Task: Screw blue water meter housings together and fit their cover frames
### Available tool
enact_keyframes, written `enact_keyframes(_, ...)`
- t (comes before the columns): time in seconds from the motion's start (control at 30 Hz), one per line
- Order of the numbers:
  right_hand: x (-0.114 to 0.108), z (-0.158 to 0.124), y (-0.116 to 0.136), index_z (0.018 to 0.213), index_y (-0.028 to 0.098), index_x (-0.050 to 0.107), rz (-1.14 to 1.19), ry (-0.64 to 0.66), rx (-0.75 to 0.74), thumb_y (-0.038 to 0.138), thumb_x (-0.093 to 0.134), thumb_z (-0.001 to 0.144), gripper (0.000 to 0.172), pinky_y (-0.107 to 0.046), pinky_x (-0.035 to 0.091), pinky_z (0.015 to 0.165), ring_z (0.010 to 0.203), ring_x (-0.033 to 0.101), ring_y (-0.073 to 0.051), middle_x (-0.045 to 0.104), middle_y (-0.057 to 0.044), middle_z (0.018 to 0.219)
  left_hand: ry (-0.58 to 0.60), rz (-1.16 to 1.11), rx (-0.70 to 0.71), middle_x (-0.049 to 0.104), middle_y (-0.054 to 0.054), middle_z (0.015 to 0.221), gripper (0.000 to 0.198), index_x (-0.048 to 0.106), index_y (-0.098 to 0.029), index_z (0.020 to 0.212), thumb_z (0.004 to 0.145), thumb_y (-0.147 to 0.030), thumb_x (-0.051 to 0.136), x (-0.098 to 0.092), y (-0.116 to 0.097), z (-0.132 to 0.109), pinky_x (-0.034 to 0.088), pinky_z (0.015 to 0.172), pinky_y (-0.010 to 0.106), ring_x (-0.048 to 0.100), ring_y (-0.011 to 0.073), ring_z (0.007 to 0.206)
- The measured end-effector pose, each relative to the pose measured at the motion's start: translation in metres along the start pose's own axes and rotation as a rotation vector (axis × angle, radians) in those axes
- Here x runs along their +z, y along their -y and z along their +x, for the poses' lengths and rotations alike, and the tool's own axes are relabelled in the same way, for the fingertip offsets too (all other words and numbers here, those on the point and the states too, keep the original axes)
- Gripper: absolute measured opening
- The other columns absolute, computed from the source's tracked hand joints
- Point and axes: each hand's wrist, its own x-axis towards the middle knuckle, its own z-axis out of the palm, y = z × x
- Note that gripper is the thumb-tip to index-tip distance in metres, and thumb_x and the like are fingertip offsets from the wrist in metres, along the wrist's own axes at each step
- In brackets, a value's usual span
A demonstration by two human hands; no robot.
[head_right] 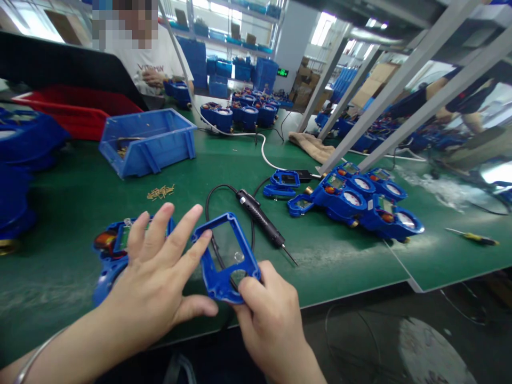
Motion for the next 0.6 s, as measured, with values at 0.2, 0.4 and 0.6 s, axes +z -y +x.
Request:
enact_keyframes(0.2,0.006,0.004,0.003,0.064,0.018,0.051,-0.065,-0.06,-0.009,0.012,0.048,0.08,0.018,-0.022,0.034,0.051,0.057,0.046,-0.012,0.048,-0.003,0.069,0.057,-0.094,0.042,0.04,0.022,0.138,0.072,0.054,-0.007,0.118,0.078,-0.065,0.04,0.006,-0.013,-0.003,0.007,0.105,0.059,0.018,0.0406,0.134)
enact_keyframes(0.4,0.003,0.005,0.001,0.068,0.018,0.053,0.018,-0.029,-0.01,0.01,0.047,0.081,0.016,-0.022,0.038,0.054,0.062,0.049,-0.013,0.052,-0.004,0.074,0.055,-0.3,0.09,0.031,0.015,0.145,0.046,0.053,-0.023,0.12,0.082,-0.049,0.051,-0.004,-0.006,-0.008,0.014,0.105,0.058,0.006,0.0357,0.138)
enact_keyframes(0.6,0.005,0.009,0.004,0.064,0.018,0.049,-0.04,0.006,-0.006,0.014,0.052,0.08,0.017,-0.022,0.035,0.051,0.058,0.046,-0.013,0.049,-0.003,0.069,0.001,-0.175,0.101,0.042,0.019,0.139,0.077,0.051,-0.004,0.122,0.076,-0.066,0.043,0.005,-0.003,-0.004,-0.004,0.109,0.054,0.018,0.037,0.135)
